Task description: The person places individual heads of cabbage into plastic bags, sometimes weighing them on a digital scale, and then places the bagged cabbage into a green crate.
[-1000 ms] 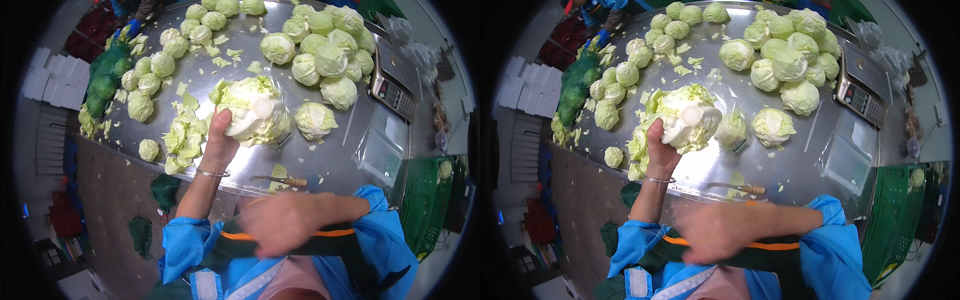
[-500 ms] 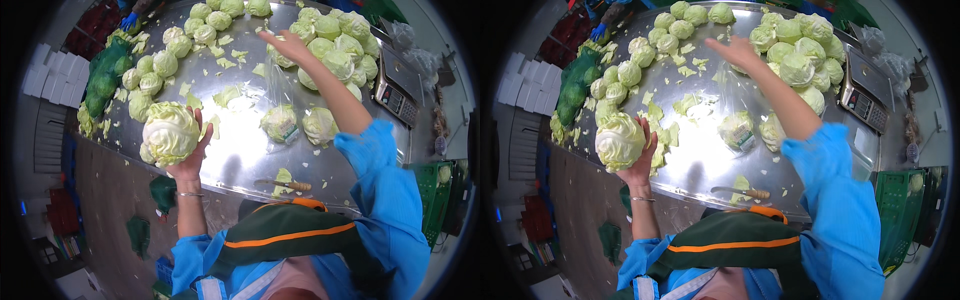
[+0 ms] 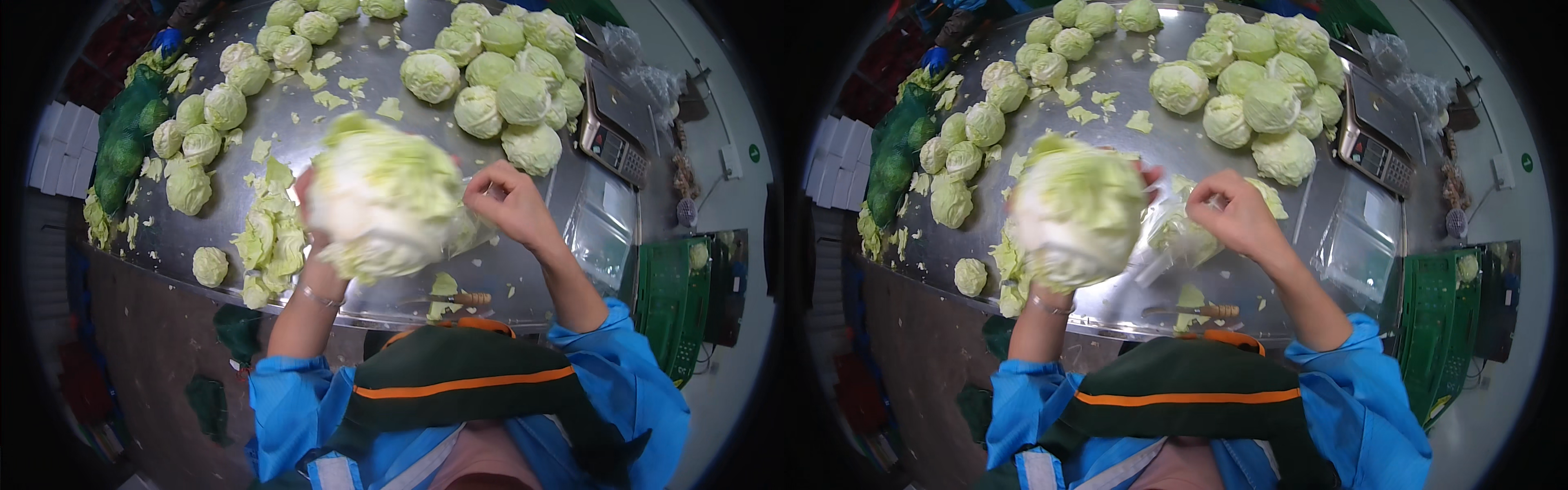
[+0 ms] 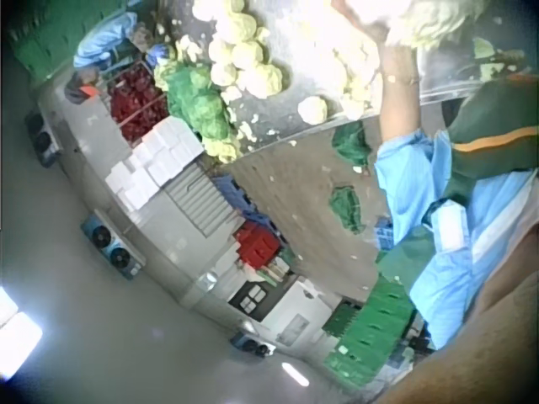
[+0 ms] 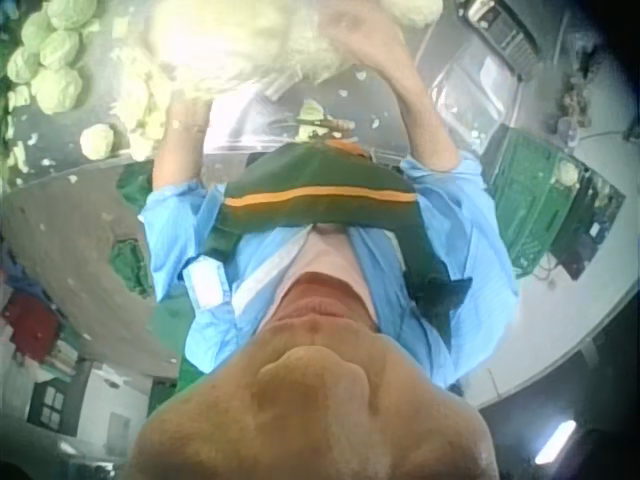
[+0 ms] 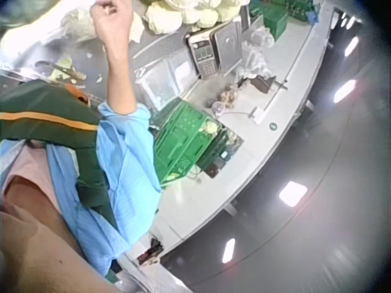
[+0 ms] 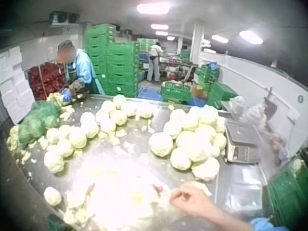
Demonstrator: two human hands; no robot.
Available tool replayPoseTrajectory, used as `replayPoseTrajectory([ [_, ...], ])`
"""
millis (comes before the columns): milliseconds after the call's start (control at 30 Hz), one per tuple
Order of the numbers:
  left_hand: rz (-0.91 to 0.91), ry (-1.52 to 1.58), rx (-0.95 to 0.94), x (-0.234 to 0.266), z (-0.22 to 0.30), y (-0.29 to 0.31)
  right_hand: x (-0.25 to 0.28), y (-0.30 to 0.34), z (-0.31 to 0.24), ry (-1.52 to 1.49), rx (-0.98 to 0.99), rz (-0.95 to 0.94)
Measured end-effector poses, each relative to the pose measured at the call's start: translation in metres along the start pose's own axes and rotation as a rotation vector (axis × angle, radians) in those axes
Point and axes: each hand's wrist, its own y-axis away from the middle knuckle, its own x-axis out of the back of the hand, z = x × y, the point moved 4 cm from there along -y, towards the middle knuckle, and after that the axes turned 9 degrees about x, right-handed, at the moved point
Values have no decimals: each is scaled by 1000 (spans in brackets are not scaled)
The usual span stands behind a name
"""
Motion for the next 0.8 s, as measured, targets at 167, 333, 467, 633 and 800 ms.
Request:
replayPoseTrajectory([
  [167,90,-46,315,22,-70,-2,14,15,11,-465,-460,185],
  [333,-2,-34,310,-22,-82,14,8,12,2,-149,-46,118],
  [467,158,-213,258,-19,-76,23,-7,11,-1,-357,-7,-19],
  [633,206,-244,708,3,-130,67,2,13,1,-126,-36,1],
  [800,8,77,274,-27,-135,62,14,51,15,-222,-204,-51],
])
